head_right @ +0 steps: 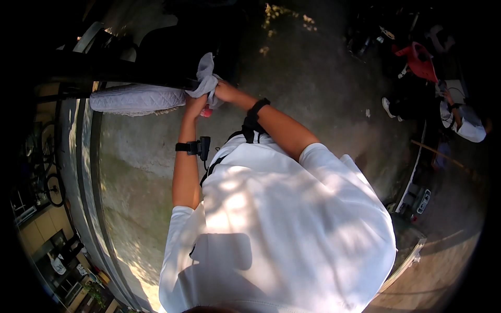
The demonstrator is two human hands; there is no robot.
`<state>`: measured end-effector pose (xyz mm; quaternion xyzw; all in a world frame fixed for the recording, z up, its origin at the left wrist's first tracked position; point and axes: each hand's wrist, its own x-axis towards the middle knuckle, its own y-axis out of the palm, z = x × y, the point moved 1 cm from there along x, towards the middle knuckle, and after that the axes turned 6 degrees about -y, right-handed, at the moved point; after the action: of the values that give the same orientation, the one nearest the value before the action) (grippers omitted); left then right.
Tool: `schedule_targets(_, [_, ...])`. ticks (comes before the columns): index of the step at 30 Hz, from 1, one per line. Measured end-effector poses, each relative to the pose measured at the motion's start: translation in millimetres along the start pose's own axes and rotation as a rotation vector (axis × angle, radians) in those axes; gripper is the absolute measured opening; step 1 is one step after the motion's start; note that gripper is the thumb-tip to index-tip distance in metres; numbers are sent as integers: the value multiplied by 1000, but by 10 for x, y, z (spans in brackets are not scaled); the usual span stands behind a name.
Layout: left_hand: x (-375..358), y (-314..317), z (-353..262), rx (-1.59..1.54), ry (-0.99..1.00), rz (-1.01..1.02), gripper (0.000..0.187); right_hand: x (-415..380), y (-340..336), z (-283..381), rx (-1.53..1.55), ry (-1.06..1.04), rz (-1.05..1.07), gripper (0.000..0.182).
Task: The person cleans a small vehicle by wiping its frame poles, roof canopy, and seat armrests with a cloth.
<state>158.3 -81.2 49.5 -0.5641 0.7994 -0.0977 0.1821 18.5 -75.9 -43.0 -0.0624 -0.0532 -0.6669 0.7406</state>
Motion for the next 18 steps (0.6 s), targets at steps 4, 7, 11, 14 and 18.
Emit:
schedule_targets(4, [-165,-261,-76,118,-266,165,42,-55,-103,336,-25,66,-86,47])
schedule_targets(7, [-371,-396,-363,-14,-219,175,38,-119,-255,729,32,239,32,47])
schedule_targets(11, [-479,-474,-732,-240,23,86,27,-165,-472,1049,217,260,41,48])
schedule_targets(14, [-478,-585,-930,-267,256,-33,36,-135,-448,1173,214,90,-8,51])
schedule_targets(18, [-622,-793,-1580,-286,563,-264,102,-145,-239,1993,-15,-213,60,59])
